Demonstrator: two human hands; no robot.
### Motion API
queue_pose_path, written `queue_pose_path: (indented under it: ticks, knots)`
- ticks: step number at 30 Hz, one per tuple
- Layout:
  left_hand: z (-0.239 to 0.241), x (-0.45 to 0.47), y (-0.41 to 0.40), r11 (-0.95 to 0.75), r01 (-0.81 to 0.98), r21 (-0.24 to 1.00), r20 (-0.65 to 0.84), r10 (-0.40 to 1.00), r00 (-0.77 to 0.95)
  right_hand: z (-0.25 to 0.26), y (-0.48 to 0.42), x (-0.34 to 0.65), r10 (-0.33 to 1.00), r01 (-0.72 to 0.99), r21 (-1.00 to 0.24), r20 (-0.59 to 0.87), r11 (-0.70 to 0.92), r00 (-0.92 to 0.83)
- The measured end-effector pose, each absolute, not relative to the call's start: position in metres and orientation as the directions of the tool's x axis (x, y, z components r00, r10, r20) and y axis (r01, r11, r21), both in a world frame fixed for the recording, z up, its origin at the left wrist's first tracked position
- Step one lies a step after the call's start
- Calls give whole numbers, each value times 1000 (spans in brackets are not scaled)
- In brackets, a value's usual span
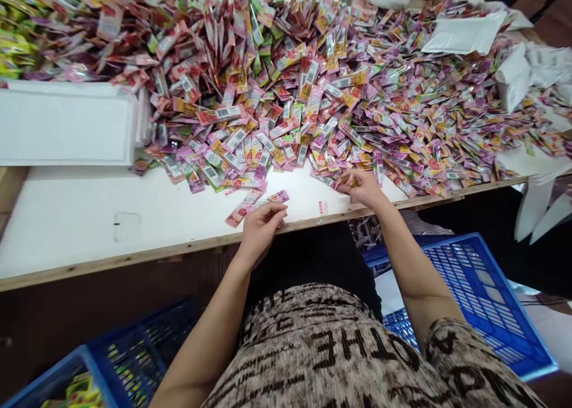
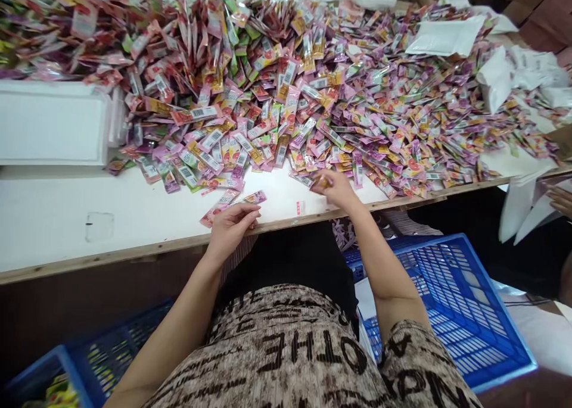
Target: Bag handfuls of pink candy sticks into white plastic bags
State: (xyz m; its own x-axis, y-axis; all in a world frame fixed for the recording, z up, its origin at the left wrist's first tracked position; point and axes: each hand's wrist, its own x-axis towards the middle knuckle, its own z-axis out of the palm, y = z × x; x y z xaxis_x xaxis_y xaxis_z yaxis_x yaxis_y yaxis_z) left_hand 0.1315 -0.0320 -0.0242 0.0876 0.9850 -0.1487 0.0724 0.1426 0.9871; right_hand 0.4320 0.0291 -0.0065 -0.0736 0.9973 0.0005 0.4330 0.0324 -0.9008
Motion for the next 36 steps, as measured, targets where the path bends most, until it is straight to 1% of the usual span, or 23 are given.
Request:
queue_pose_path:
  ticks: [2,4,7,9,10,11,12,13,14,15,16,17,18,19,20,22,24,26,28,30,32,34,36]
  knots:
    - [-21,136,-28,150,45,988,-154,983,100,-4,32,441,992,160,-983,-71,-88,107]
    - [-15,150,-22,128,-14,992,-125,980,153,0,26,430,981,-31,-991,-132,-129,143]
    - [-5,186,-13,83,-177,981,-30,959,282,8,8,380,992,-157,-981,-123,-117,26]
    - [-2,206,-12,69,-277,958,12,959,282,13,-2,346,987,-209,-970,-104,-128,-119]
    - [-2,213,-12,87,-298,951,-5,964,266,16,-4,336,973,-208,-968,-100,-144,-210]
    - [-2,216,-13,132,-294,947,-57,966,251,19,-2,333,950,-167,-976,-88,-143,-300]
    - [-3,215,-14,204,-267,942,-136,958,251,22,3,336,932,-83,-991,-70,-106,-355]
    - [-4,212,-14,288,-228,930,-225,937,268,24,10,346,932,46,-999,-44,-30,-361]
    - [-5,207,-15,361,-190,913,-300,909,288,24,21,362,952,213,-975,-2,66,-307]
    - [-5,201,-14,406,-167,898,-346,888,303,23,33,382,976,402,-904,62,144,-210]
    - [-5,195,-14,420,-171,892,-356,882,307,21,45,405,986,579,-799,145,165,-81]
    - [-5,190,-13,407,-195,892,-340,891,301,18,58,427,977,710,-692,210,129,27]
    - [-4,186,-12,380,-228,896,-314,907,280,13,69,449,968,790,-608,236,76,89]
    - [-4,183,-12,354,-253,900,-294,923,247,9,78,469,968,828,-560,223,30,116]
    - [-4,181,-11,334,-267,904,-283,935,211,6,84,485,971,837,-548,205,8,125]
    - [-3,180,-11,315,-270,910,-281,947,158,1,89,509,963,799,-601,230,24,144]
    - [-3,181,-11,297,-264,918,-271,954,133,0,86,522,918,735,-673,342,89,202]
    - [-2,185,-11,255,-263,931,-230,966,120,-2,81,525,887,708,-691,409,146,217]
    - [1,188,-12,227,-266,937,-198,971,131,-6,80,522,917,740,-655,375,155,140]
    - [2,191,-14,246,-258,934,-210,965,159,-13,82,516,955,790,-597,291,139,52]
    - [2,189,-16,282,-232,931,-243,953,184,-17,85,514,964,808,-577,260,116,47]
    - [-1,185,-17,280,-206,938,-243,951,189,-14,85,514,937,763,-634,328,127,116]
    - [-5,181,-17,254,-192,948,-220,959,181,-3,77,510,888,644,-743,405,181,217]
